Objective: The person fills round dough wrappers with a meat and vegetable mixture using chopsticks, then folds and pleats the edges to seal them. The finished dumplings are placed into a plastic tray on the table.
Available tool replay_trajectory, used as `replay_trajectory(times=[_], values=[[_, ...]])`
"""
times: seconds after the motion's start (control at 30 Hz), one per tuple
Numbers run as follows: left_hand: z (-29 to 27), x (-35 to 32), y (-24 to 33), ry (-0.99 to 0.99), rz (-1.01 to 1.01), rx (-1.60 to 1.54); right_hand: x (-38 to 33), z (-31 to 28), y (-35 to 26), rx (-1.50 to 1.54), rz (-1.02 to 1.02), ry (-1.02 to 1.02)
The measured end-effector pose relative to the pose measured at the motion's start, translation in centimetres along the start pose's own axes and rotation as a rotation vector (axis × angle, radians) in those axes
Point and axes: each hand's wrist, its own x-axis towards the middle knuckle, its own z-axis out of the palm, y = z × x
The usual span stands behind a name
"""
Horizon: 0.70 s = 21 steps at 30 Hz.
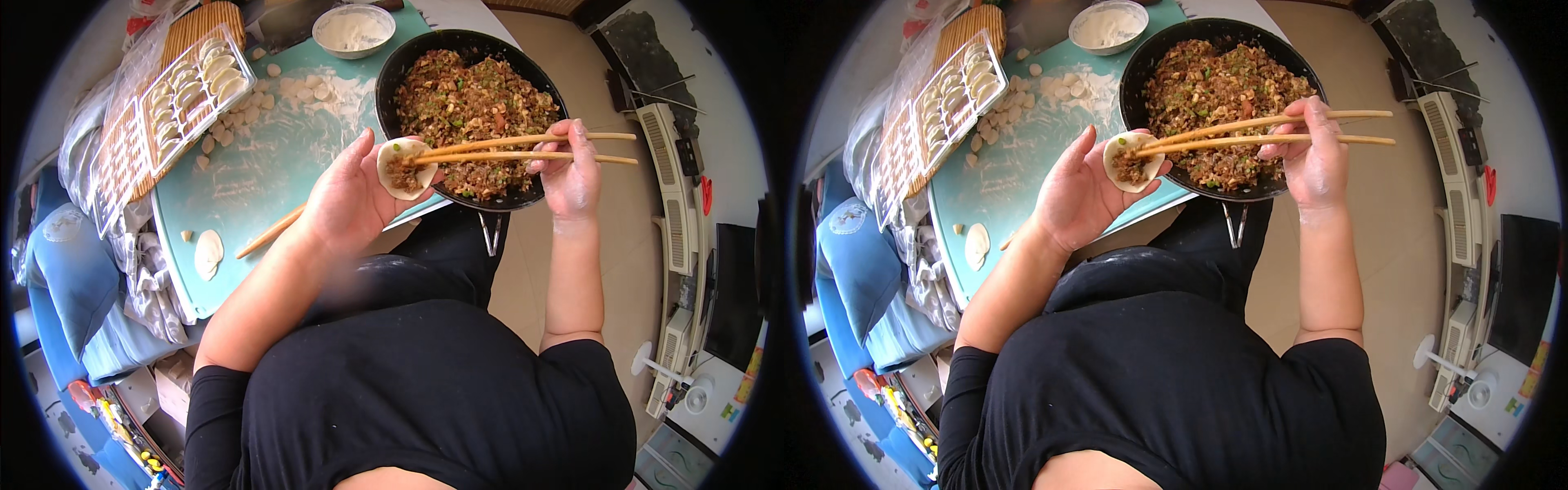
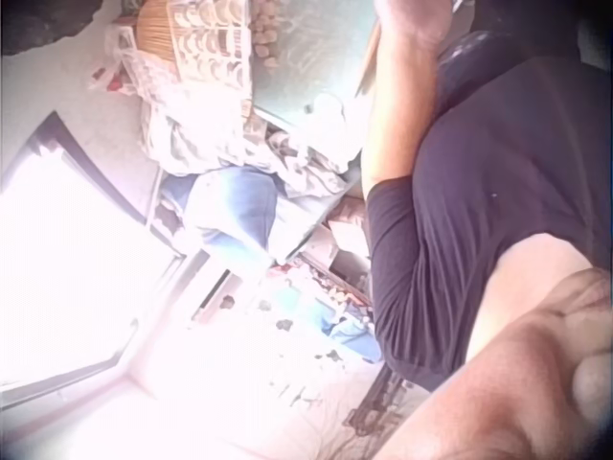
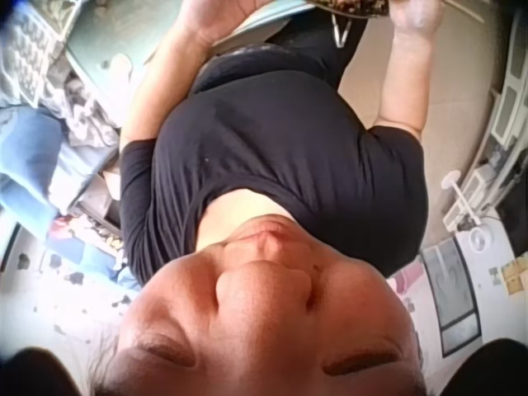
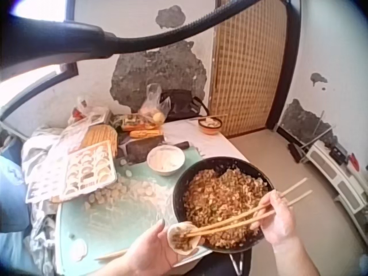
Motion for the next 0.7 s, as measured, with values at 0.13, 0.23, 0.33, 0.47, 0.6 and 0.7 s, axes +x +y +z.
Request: replay_trajectory(times=[0.13,0.23,0.33,0.47,0.6,0.7], values=[[0.1,-0.1,0.0,-0.011,0.006,0.019,0.1,0.2,-0.2,0.048,0.035,-0.025],[0.0,-0.2,0.0,-0.030,-0.013,0.010,0.1,0.0,0.0,-0.031,0.060,-0.051],[-0.5,-0.2,-0.2,-0.021,-0.029,-0.004,0.1,-0.1,-0.1,-0.022,0.046,-0.031],[-0.4,-0.2,-0.4,0.004,-0.006,0.062,-0.1,1.0,0.0,0.041,0.012,0.043],[0.0,-0.3,-0.3,0.039,0.026,0.087,-0.1,0.5,0.6,-0.024,0.009,0.048],[-0.1,-0.4,-0.2,0.048,0.036,0.082,-0.1,0.1,0.4,0.046,0.025,0.056]])
